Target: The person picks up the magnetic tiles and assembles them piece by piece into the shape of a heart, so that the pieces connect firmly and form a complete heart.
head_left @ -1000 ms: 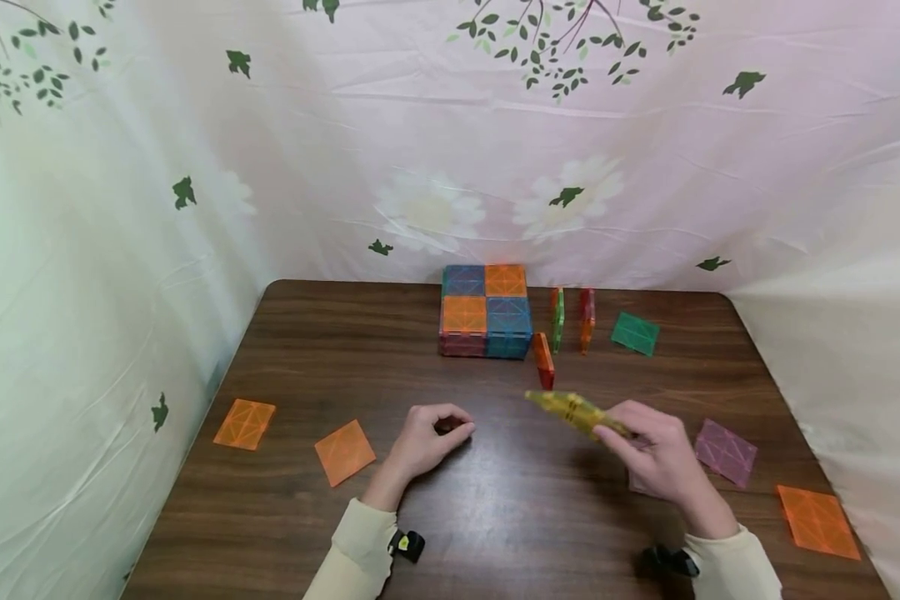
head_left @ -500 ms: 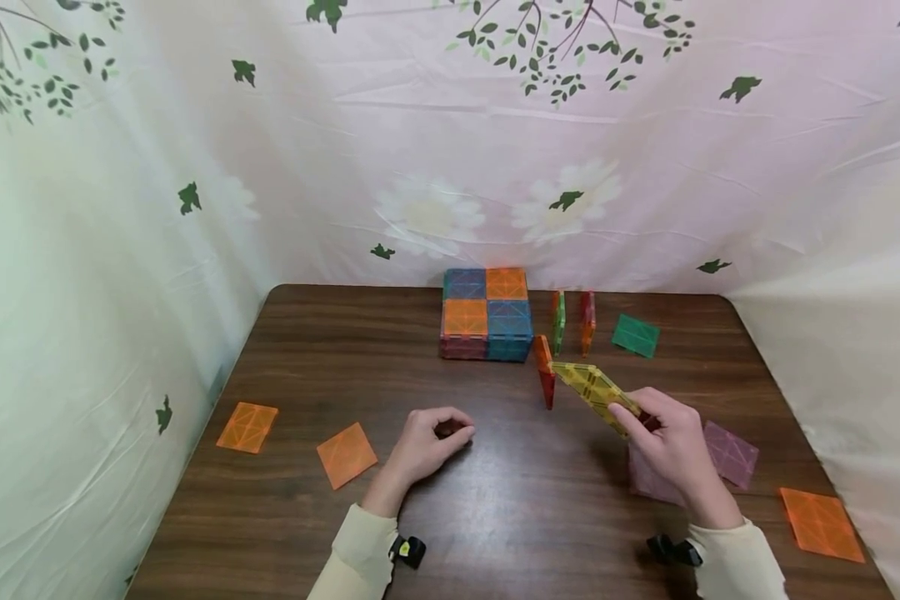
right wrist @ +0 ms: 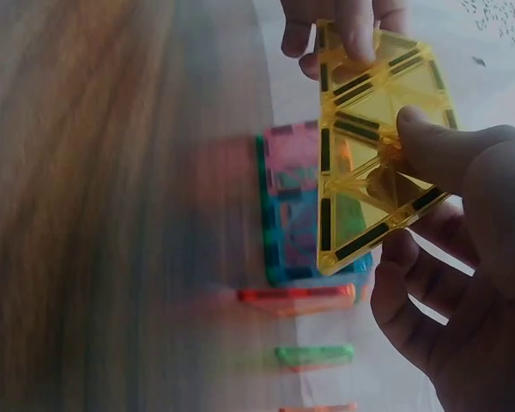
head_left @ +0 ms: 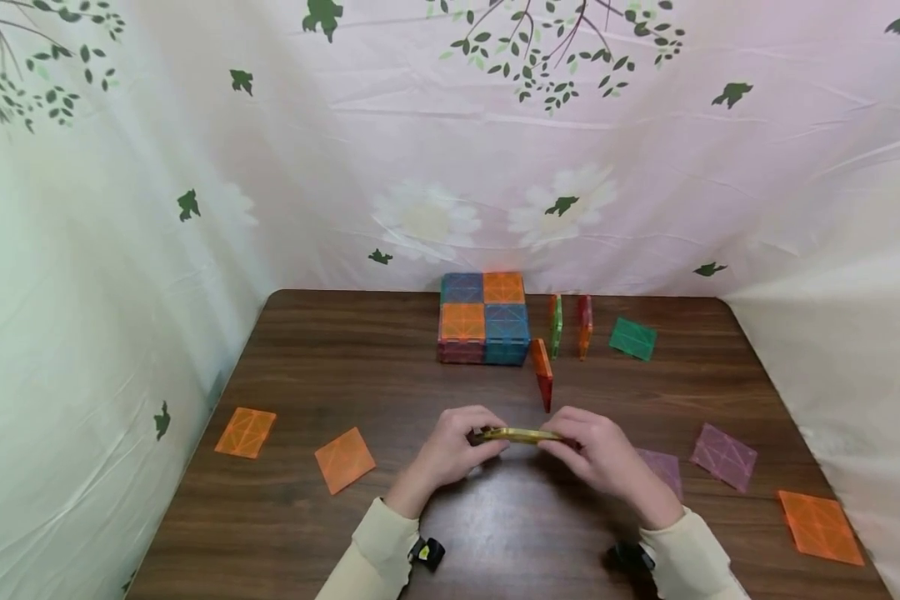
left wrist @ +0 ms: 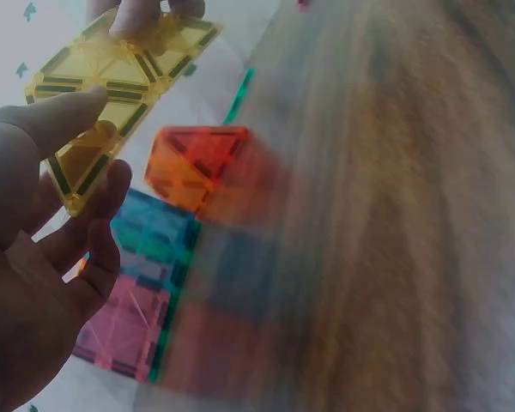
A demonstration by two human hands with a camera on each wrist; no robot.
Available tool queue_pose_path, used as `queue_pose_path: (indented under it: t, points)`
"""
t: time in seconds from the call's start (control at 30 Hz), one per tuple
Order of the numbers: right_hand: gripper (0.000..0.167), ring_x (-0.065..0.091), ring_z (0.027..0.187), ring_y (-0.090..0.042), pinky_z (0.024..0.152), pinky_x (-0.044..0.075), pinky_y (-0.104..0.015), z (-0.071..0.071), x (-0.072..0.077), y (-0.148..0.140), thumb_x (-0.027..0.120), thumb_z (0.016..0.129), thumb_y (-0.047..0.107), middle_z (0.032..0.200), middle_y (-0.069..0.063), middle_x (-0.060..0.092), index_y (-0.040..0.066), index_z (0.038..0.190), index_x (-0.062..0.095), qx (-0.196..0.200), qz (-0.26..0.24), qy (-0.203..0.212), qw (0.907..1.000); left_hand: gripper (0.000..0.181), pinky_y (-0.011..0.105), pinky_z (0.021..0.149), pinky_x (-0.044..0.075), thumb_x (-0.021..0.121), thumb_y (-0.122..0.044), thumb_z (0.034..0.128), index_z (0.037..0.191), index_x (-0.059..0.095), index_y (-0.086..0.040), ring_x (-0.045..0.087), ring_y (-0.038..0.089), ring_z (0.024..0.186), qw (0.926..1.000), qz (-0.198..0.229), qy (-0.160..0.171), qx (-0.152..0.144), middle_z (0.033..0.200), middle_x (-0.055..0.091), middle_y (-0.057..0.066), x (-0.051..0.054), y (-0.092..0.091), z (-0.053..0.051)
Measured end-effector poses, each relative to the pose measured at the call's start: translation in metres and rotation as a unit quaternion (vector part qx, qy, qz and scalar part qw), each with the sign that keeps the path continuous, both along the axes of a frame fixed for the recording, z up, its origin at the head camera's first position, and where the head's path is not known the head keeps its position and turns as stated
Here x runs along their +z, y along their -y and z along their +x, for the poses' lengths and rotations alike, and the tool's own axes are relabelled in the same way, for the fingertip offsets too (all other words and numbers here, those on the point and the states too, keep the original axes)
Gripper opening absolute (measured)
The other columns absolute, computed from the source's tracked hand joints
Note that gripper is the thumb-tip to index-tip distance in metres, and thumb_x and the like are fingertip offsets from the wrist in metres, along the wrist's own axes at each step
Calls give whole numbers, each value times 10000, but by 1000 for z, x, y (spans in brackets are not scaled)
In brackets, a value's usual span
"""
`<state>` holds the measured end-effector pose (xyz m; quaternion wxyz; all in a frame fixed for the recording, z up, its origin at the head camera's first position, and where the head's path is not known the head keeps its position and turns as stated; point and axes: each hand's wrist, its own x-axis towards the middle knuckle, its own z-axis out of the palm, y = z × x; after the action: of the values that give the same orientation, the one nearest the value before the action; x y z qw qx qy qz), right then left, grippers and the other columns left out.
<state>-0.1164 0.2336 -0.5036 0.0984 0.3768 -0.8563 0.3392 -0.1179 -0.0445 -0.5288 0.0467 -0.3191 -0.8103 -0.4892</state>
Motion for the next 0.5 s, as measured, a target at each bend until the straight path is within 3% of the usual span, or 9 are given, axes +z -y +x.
queue_pose_path:
  t: [0.1, 0.3, 0.4, 0.5]
  points:
    - [257, 595, 787, 18, 649, 537, -224, 2, -5, 1, 847, 887, 77, 997, 116, 686, 199, 1100, 769, -48, -36, 93, 9999, 82, 202, 730, 555, 814, -132, 940, 1022, 811, -129, 670, 34, 850, 9997, 170, -102, 116, 992, 765, -17, -6, 3, 0]
    - [478, 659, 828, -25, 664, 587, -324, 9, -11, -34, 842, 865, 10, 997, 14, 709, 118, 1303, 685, -807, 93, 160, 9966, 93, 271, 759, 581, 814, -161, 944, 1036, 816, -168, 699, 63, 891, 9984, 191, 190, 506, 1020, 773, -47, -13, 19, -2]
    - [464, 701, 874, -134, 691, 587, -375, 14, -12, -63, 862, 863, 67, 1044, -37, 717, 79, 1294, 692, -1246, 591, 216, 9902, 96, 290, 769, 590, 815, -159, 942, 1037, 816, -172, 710, 80, 893, 9975, 48, 244, 669, 1021, 775, -52, -16, 30, -2]
    - [527, 707, 994, -290, 783, 583, -480, 20, -11, -92, 896, 845, 166, 1145, -130, 705, 32, 1307, 683, -1606, 1330, 676, 9757, 111, 306, 775, 595, 839, -146, 915, 1023, 819, -163, 712, 97, 896, 9952, -239, 99, 946, 1006, 781, -44, -20, 41, -2]
